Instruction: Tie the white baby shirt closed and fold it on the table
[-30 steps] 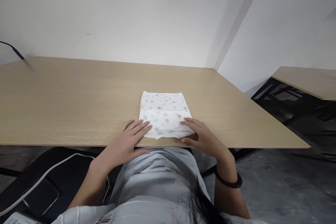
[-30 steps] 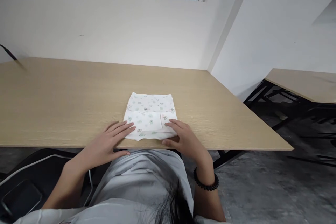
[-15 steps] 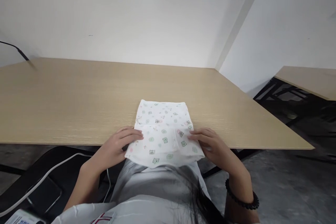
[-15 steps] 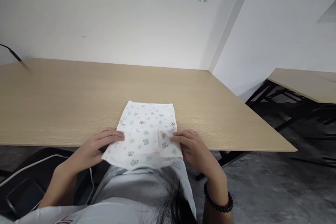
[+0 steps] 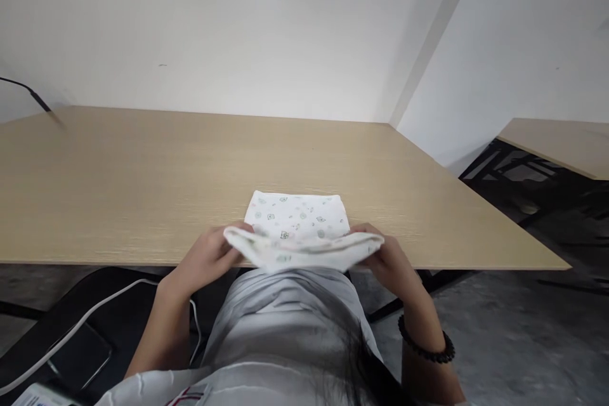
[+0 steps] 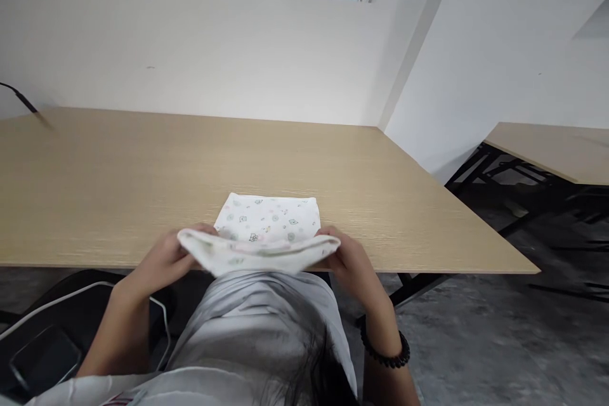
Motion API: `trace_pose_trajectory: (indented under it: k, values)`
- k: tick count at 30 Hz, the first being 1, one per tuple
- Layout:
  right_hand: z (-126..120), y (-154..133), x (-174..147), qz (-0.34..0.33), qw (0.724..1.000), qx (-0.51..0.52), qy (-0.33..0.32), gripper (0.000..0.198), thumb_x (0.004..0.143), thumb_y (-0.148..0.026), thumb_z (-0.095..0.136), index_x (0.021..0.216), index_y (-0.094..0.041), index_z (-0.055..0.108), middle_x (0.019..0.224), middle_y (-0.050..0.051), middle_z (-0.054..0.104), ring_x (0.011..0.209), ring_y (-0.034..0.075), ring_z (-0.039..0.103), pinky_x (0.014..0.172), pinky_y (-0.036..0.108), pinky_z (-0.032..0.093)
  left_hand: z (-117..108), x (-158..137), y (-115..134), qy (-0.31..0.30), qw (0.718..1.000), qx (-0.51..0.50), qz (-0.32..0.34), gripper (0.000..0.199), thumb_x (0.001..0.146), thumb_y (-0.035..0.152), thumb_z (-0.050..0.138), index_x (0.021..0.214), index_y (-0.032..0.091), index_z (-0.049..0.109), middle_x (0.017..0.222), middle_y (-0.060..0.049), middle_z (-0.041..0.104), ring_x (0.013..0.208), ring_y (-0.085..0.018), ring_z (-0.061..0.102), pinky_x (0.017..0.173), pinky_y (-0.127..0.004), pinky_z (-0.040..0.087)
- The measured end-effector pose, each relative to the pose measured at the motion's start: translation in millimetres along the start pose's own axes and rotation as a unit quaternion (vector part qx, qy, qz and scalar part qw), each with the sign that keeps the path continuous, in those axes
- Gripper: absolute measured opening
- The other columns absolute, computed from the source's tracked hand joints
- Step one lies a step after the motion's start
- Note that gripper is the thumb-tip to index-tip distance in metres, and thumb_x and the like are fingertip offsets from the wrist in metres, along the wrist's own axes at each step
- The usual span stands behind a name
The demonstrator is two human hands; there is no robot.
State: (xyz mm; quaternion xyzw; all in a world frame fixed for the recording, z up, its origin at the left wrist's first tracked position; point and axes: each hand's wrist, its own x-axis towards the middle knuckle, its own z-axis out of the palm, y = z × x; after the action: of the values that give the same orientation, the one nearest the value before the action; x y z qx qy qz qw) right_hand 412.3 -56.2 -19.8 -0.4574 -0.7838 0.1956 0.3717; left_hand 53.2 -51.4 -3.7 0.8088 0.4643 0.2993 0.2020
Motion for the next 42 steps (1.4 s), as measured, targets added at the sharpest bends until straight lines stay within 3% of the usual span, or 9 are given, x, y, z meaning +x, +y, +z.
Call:
trace_pose_trajectory:
  k: [4, 8, 12, 17, 21, 28, 35, 39, 42]
  values:
    - [12, 4, 26, 0.084, 0.992, -0.039, 0.084, 0.021, 0.095, -0.038, 0.047, 0.098, -0.021, 0.06, 0.065, 0.001, 0.064, 0.061, 0.021, 0.059, 0.059, 0.032, 0.046, 6, 33, 1, 0.06, 0.99, -0.051, -0.116, 0.037, 0.092, 0.049, 0.05, 0.111, 0.017, 0.056, 0.093, -0.009, 0.071, 0.083, -0.026, 0.068, 0.071, -0.036, 0.054]
    - [20, 10, 39, 0.136, 0.985, 0.006, 0.109, 0.049, 0.091, -0.039, 0.054, 0.133, -0.017, 0.044, 0.077, 0.002, 0.071, 0.057, 0.019, 0.058, 0.061, 0.032, 0.047, 11, 45, 1, 0.09, 0.97, -0.15, -0.17, 0.066, 0.089, 0.048, 0.058, 0.138, 0.018, 0.027, 0.094, -0.004, 0.066, 0.08, -0.021, 0.069, 0.069, -0.032, 0.052]
    - [23, 13, 36, 0.13, 0.983, -0.03, 0.124, 0.045, 0.09, -0.041, 0.056, 0.129, -0.018, 0.054, 0.097, 0.009, 0.073, 0.059, 0.017, 0.059, 0.065, 0.034, 0.05, 9, 36, -2, 0.082, 0.978, -0.133, -0.138, 0.055, 0.088, 0.044, 0.059, 0.135, 0.022, 0.039, 0.1, -0.003, 0.062, 0.073, -0.014, 0.064, 0.07, -0.028, 0.05]
    - [24, 17, 34, 0.084, 0.984, -0.101, 0.121, 0.032, 0.092, -0.041, 0.052, 0.105, -0.019, 0.071, 0.105, 0.012, 0.073, 0.083, 0.024, 0.067, 0.08, 0.041, 0.053, 8, 32, 1, 0.044, 0.991, 0.036, -0.122, 0.033, 0.092, 0.044, 0.048, 0.099, 0.018, 0.068, 0.089, -0.006, 0.063, 0.072, -0.019, 0.06, 0.072, -0.034, 0.049]
    - [22, 22, 36, 0.042, 0.989, -0.11, 0.084, 0.032, 0.095, -0.036, 0.049, 0.111, -0.02, 0.071, 0.12, 0.013, 0.07, 0.115, 0.029, 0.061, 0.1, 0.049, 0.046, 12, 33, 5, 0.045, 0.988, 0.079, -0.121, 0.032, 0.092, 0.039, 0.045, 0.098, 0.018, 0.068, 0.098, -0.009, 0.065, 0.083, -0.023, 0.064, 0.08, -0.038, 0.05]
    - [20, 19, 40, 0.092, 0.994, -0.032, 0.056, 0.042, 0.092, -0.033, 0.052, 0.127, -0.013, 0.063, 0.102, 0.012, 0.073, 0.095, 0.026, 0.068, 0.089, 0.045, 0.053, 11, 30, -1, 0.066, 0.989, 0.044, -0.122, 0.034, 0.091, 0.04, 0.047, 0.104, 0.016, 0.067, 0.096, -0.009, 0.067, 0.088, -0.025, 0.065, 0.084, -0.039, 0.051]
    - [19, 25, 45, 0.065, 0.988, -0.134, 0.032, 0.038, 0.094, -0.034, 0.048, 0.118, -0.014, 0.07, 0.133, 0.02, 0.063, 0.127, 0.033, 0.056, 0.107, 0.053, 0.041, 12, 32, -10, 0.08, 0.985, 0.057, -0.142, 0.032, 0.091, 0.041, 0.048, 0.097, 0.015, 0.066, 0.1, -0.012, 0.065, 0.09, -0.026, 0.066, 0.086, -0.041, 0.053]
    - [18, 26, 48, 0.052, 0.979, -0.198, 0.019, 0.052, 0.099, -0.036, 0.037, 0.14, -0.01, 0.055, 0.151, 0.021, 0.046, 0.144, 0.032, 0.036, 0.114, 0.056, 0.032, 21, 30, 6, 0.107, 0.981, 0.128, -0.1, 0.041, 0.099, 0.04, 0.038, 0.119, 0.013, 0.062, 0.125, -0.018, 0.059, 0.111, -0.03, 0.062, 0.096, -0.046, 0.05]
    - [23, 17, 53, 0.085, 0.974, -0.207, -0.036, 0.061, 0.102, -0.041, 0.026, 0.154, -0.009, 0.035, 0.161, 0.017, 0.03, 0.15, 0.03, 0.025, 0.118, 0.057, 0.024, 34, 29, 21, 0.078, 0.981, 0.18, -0.014, 0.054, 0.101, 0.048, 0.034, 0.14, 0.014, 0.049, 0.152, -0.018, 0.042, 0.139, -0.031, 0.042, 0.112, -0.047, 0.038]
